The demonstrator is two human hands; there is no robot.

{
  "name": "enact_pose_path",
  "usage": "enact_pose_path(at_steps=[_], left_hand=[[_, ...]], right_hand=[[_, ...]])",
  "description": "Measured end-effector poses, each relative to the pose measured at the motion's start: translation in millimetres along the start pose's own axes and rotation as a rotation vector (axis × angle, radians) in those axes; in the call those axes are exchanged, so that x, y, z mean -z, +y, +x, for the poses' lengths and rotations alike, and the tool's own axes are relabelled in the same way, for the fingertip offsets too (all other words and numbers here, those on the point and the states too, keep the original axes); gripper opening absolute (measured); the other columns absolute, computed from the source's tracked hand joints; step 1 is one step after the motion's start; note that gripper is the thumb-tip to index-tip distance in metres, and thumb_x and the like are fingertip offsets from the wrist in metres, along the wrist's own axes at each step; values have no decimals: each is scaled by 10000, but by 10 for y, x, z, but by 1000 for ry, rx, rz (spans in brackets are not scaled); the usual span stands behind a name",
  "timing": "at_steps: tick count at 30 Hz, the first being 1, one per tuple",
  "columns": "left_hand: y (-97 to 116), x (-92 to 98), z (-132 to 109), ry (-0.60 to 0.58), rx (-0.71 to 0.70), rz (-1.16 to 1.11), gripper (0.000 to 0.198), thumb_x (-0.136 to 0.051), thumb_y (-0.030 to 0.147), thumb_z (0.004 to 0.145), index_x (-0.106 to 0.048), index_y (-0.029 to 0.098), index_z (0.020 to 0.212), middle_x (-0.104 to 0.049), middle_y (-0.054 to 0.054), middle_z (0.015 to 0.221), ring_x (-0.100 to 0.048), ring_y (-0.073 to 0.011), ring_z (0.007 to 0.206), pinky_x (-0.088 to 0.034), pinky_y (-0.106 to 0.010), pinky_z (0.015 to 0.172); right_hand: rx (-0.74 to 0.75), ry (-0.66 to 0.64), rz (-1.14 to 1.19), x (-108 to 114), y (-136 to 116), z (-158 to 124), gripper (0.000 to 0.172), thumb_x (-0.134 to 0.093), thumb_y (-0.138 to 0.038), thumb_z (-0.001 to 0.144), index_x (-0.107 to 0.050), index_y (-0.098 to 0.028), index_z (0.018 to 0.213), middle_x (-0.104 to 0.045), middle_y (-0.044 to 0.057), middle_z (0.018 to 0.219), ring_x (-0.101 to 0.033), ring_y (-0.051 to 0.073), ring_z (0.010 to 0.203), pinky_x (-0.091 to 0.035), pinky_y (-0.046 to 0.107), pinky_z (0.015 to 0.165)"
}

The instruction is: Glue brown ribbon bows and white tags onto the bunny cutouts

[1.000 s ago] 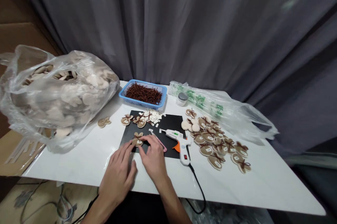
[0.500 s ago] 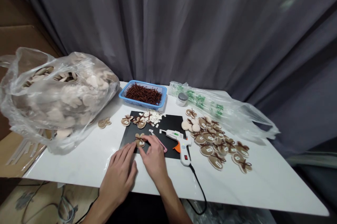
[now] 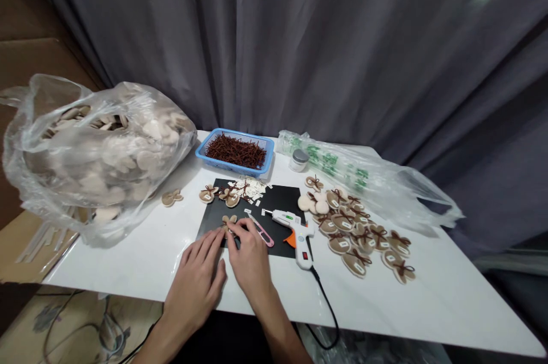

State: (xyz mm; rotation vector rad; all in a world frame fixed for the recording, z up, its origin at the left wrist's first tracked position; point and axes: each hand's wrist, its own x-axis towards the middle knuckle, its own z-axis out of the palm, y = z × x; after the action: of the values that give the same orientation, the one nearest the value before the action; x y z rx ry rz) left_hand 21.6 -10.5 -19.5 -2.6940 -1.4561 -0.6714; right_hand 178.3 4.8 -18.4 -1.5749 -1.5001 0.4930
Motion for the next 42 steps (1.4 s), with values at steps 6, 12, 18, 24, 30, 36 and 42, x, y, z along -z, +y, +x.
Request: enact_pose_path(at_steps=[6,12,18,24,30,36,42], left_hand=[[-3,-2,-6,-5,11,-27,575,-480,176,1040,-513,192,1613,-627,-93,1606,-587,-265,1453,-434,-447,1186],[1,3,-1,-9,9,-30,573,-476,173,1043,-507,192,1615,-621,-90,1613,-585,-260,1456,-432,-441,1192],[9,14,5,-15,3,-15,564,-478,170,1040,-513,170,1603,-626,-97,1606,-589,-260,1446,-426,-434,1192],[-2,1,0,-15,3,-14,553,-481,173,1043,-514,175,1595,-629,-98,1601,-587,-260,1450,-425,-439,1193],[3,-4,-4,-4,1,-10,546,-481,178,1042,-508,168,1588,-644,-101,1580,-591,-260,1440,-420,-439,1190],[12,-8,-14,5,7,-10,553,-476,182,1041,-495,170,1594,-655,-106,1557,-595,-266,1428,-423,-443,1187],[4,-8,-20,-1,2,-18,566,-470,179,1043,-479,176,1609,-645,-103,1568,-593,-263,1430,-430,-442,1186]], right_hand=[[49,-24,-82,-7,-39,-21,384,-498,-213,1080,-806,-234,1308,-721,102,1098,-751,234,908,-606,336,831],[44,-28,-125,0,-60,-5,353,-519,-189,1065,-821,-228,1243,-712,99,1091,-748,230,876,-603,321,792],[44,-45,-124,24,-81,9,324,-532,-183,1065,-833,-238,1173,-704,91,1076,-746,228,872,-599,316,788],[20,-61,-131,25,-87,0,344,-518,-203,1077,-804,-219,1267,-704,95,1109,-758,235,914,-602,319,786],[39,-13,-47,-11,-3,-26,362,-518,-234,1078,-769,-223,1338,-730,105,1155,-769,249,1030,-623,351,901],[47,52,-27,-57,83,-58,411,-536,-296,1079,-698,-188,1440,-757,154,1313,-750,294,1208,-632,408,983],[7,70,13,-23,76,-50,385,-584,-327,1053,-719,-195,1388,-776,148,1287,-763,297,1185,-626,437,1020]])
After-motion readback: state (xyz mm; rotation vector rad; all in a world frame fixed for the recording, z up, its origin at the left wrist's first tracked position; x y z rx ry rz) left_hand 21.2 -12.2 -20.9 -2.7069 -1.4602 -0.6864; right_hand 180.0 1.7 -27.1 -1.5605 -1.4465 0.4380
